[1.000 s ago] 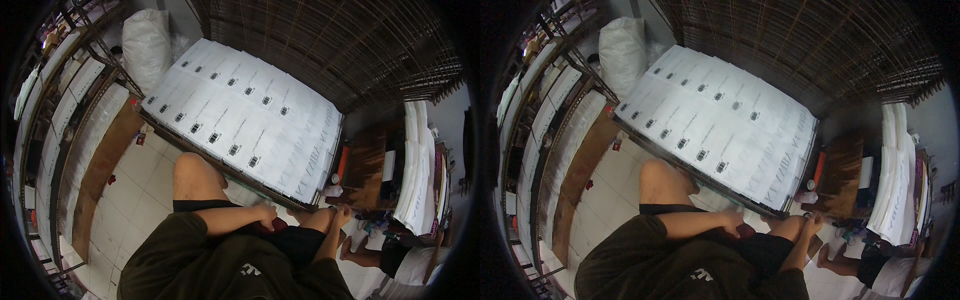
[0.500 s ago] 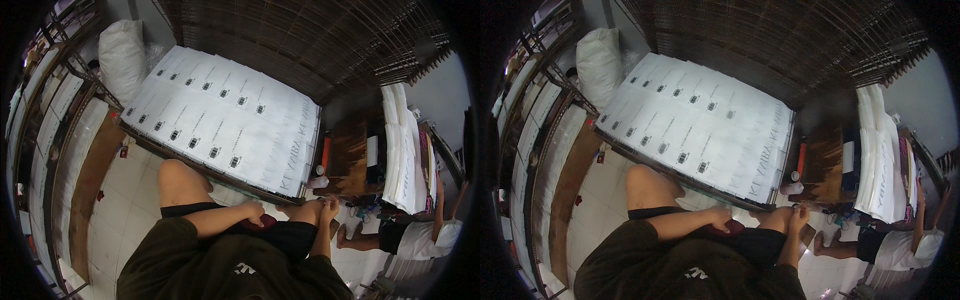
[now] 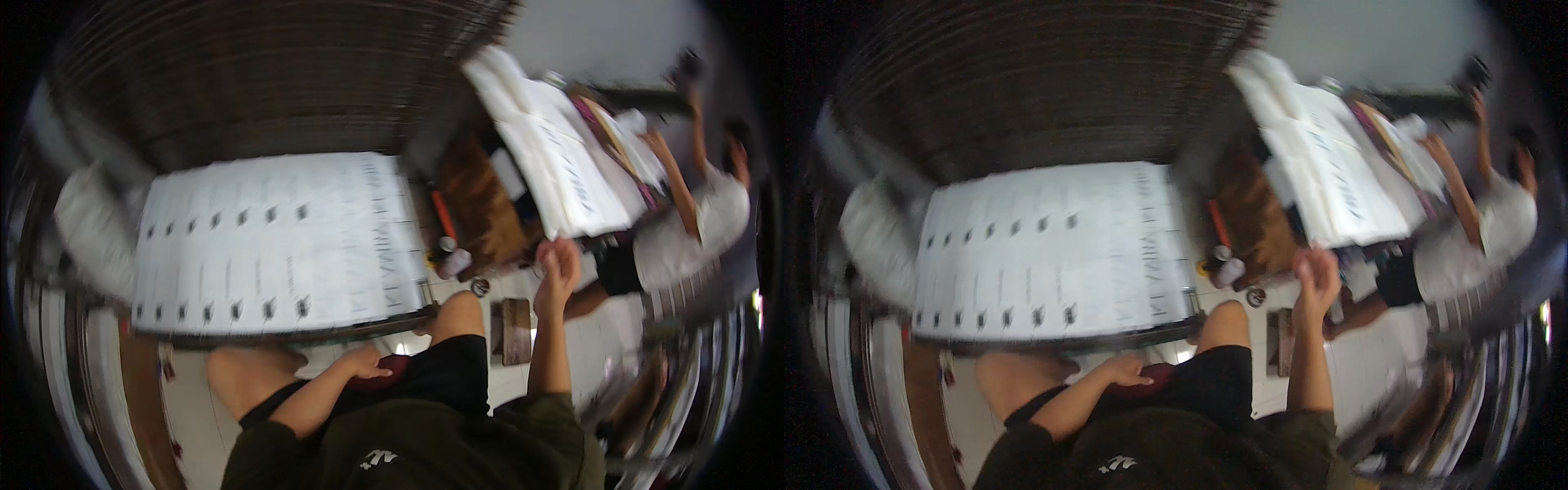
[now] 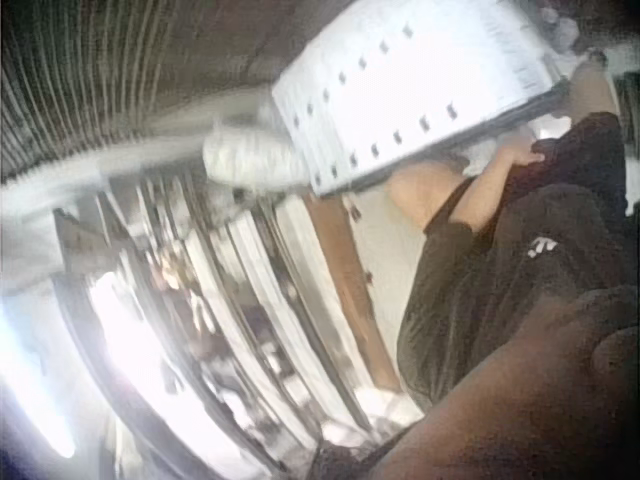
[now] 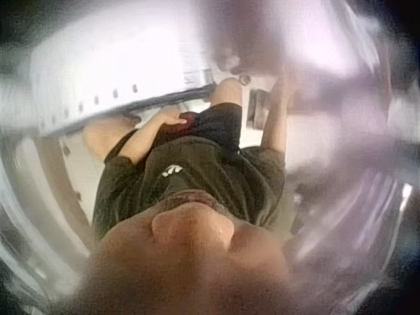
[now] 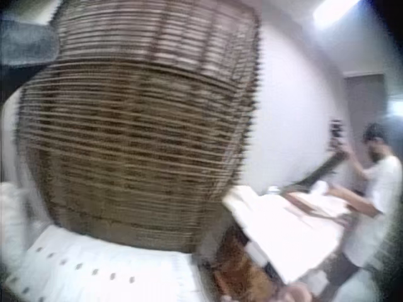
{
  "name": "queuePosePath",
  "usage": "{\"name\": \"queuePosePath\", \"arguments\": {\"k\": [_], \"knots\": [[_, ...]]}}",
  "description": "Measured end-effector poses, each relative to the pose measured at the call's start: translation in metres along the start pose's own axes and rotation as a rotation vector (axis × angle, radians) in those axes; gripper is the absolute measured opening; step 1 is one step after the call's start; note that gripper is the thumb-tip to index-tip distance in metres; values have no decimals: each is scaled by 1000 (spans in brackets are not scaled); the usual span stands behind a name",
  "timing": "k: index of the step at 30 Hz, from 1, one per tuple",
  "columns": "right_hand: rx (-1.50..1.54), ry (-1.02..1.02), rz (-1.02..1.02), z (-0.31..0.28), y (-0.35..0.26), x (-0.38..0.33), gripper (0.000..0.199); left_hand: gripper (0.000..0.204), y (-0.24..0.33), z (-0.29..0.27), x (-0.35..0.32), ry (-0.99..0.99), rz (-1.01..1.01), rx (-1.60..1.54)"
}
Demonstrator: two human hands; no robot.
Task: The person sits on the floor and repeatedly picks up white paper sheets from a nearby table, then places them onto a large stack on a wire rack. The person handles the papers one at a time, aligning them before adding them to the stack.
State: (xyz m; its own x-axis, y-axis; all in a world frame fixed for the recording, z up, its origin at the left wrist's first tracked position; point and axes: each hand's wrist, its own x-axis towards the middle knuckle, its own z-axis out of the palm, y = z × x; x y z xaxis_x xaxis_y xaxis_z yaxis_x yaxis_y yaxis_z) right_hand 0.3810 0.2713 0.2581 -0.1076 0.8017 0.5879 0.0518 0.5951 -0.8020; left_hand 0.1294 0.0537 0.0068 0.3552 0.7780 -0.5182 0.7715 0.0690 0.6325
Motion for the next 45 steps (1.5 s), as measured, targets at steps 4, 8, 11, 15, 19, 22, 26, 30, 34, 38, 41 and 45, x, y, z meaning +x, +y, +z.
{"name": "queuePosePath", "arguments": {"k": [4, 8, 11, 15, 19, 22, 26, 30, 34, 38, 41, 45], "knots": [[102, 540, -74, -64, -5, 117, 53, 63, -2, 3, 0, 44, 1, -63], [367, 784, 313, -149, 32, 189, 92, 62, 1, 4, 6, 58, -1, -112], [642, 650, 354, -154, 38, 196, 96, 62, 0, 3, 5, 75, -13, -142], [559, 560, 338, -127, 58, 212, 69, 62, -12, 9, -1, 88, -34, -178], [326, 462, 234, -114, 63, 232, 50, 54, 4, -1, -1, 159, 3, -217], [218, 215, 82, -80, 20, 220, 30, 48, 43, -34, -19, 244, 78, -376], [766, 118, 160, 38, -99, 139, 35, 57, 64, -97, -50, 468, 278, -807], [778, 57, 75, 86, -158, 78, 47, 68, 133, -223, -109, 572, 601, -1400], [857, -86, 239, 123, -167, 64, 49, 74, 145, -292, -169, 884, 737, -1524], [848, -178, 505, 156, -122, 84, 40, 48, 121, -326, -166, 1302, 493, -1347], [755, -228, 608, 182, -65, 121, 31, 54, 93, -355, -144, 1312, 396, -1308], [618, -174, 757, 217, 29, 171, 25, 54, 30, -395, -84, 1197, 302, -1407]]}}
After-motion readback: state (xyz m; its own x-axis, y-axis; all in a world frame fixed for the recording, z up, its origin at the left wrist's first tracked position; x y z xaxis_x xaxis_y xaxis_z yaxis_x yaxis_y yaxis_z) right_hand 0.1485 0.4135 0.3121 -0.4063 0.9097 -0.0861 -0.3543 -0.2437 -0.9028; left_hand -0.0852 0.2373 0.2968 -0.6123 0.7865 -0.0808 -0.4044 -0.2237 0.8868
